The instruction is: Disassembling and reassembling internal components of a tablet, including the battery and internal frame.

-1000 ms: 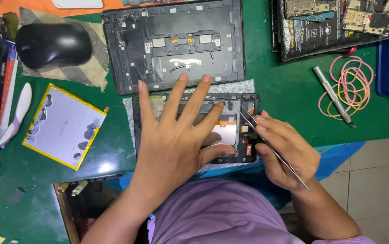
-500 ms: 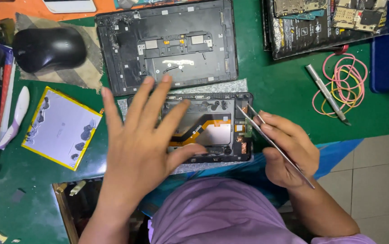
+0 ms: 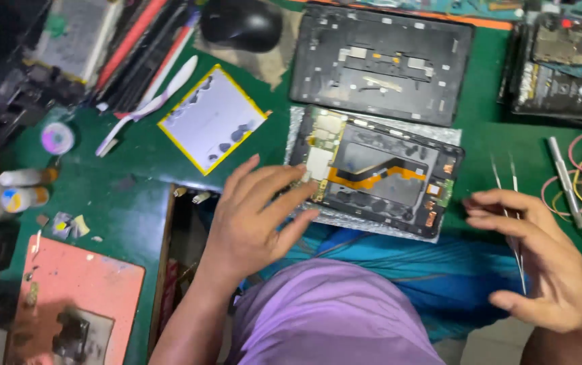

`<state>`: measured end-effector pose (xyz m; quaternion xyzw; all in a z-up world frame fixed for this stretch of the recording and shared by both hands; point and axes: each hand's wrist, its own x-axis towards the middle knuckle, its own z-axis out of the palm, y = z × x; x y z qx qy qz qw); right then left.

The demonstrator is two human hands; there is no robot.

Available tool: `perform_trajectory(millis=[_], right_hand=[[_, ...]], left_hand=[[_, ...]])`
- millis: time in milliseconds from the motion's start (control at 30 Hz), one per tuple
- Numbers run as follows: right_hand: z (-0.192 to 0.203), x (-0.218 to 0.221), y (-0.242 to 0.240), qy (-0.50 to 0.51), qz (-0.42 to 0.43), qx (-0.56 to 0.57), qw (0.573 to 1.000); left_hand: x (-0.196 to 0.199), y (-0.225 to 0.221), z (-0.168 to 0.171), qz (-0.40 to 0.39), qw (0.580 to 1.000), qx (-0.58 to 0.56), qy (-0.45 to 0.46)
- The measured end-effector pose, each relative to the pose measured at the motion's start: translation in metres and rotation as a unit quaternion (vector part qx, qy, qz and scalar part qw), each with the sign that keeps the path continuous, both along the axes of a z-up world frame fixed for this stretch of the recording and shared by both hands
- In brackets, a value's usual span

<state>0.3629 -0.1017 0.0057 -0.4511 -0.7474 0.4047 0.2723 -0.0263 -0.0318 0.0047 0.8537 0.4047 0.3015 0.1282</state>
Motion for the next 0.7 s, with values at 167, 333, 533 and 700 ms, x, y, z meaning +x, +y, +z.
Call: perform_trajectory(millis=[167, 333, 533, 700], right_hand=[[-0.020, 0.024, -0.003, -0.096, -0.030, 0.027, 0.995], [-0.034, 0.034, 0.009, -0.296, -0.068, 0.073, 0.950], [-0.034, 0.021, 0.008, -0.489, -0.093, 0.221, 0.839], [-0.042, 0.026, 0.008, -0.426, -0.112, 0.286, 0.851]], left_hand=[[-0.045, 0.015, -0.010, 0.200, 0.975, -0.008, 0.095], [-0.065, 0.032, -0.049, 0.215, 0.966, -0.097, 0.108], [-0.070, 0.035, -0.058, 0.229, 0.961, -0.089, 0.128], [-0.067, 0.033, -0.026, 0.213, 0.949, -0.137, 0.185]])
